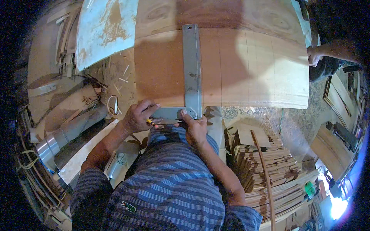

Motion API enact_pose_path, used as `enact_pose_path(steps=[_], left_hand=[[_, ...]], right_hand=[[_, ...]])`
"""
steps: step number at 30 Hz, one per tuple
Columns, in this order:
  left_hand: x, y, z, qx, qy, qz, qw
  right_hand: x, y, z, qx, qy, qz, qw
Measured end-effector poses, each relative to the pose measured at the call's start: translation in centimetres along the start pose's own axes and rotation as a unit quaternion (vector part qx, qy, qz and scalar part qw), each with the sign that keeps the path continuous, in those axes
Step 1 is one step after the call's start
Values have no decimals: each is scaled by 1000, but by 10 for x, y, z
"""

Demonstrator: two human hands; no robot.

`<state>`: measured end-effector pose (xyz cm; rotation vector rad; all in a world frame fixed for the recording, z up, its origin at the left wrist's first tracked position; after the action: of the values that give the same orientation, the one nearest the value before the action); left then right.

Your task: The person uses a metal L-square ruler and a yellow pencil to draw straight lines on a large wooden board. They repeatedly reposition the ruler and draw lines across the surface of the wood in a workshop setting.

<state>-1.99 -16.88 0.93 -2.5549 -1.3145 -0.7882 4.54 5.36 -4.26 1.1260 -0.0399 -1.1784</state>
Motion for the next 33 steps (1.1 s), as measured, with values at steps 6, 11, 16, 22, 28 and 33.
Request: enact_pose_path(steps=[6, 11, 16, 22, 28, 33], left_hand=[[-4, 3, 4, -16, 10, -11, 1000], [-4, 5, 4, -21, 8, -17, 1000], [-4, 3, 7, -4, -14, -16, 1000], [-6, 3, 9, -3, 4, -13, 1000], [-11, 6, 12, 15, -2, -5, 1000], [-11, 7, 13, 2, -6, -9, 1000]], right_hand=[[-4, 1, 2, -9, 21, -2, 1000], [0, 0, -2, -28, 25, -2, 999], [-1, -2, -4, -42, 15, -5, 999], [-2, -1, -5, -44, 47, 3, 998], [-3, -1, -2, -68, 5, -4, 998], [-2, -1, -5, -73, 10, -1, 997]])
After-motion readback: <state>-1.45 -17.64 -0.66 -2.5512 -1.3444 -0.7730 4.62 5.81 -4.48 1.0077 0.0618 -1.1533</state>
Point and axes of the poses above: each hand's wrist, its own y-axis away from the middle knuckle, its own z-axis out of the palm, x = y × z, the point moved 2 cm from there along -y, towards the middle knuckle, and after that the axes turned 10 degrees about -z, right-handed, at the moved point
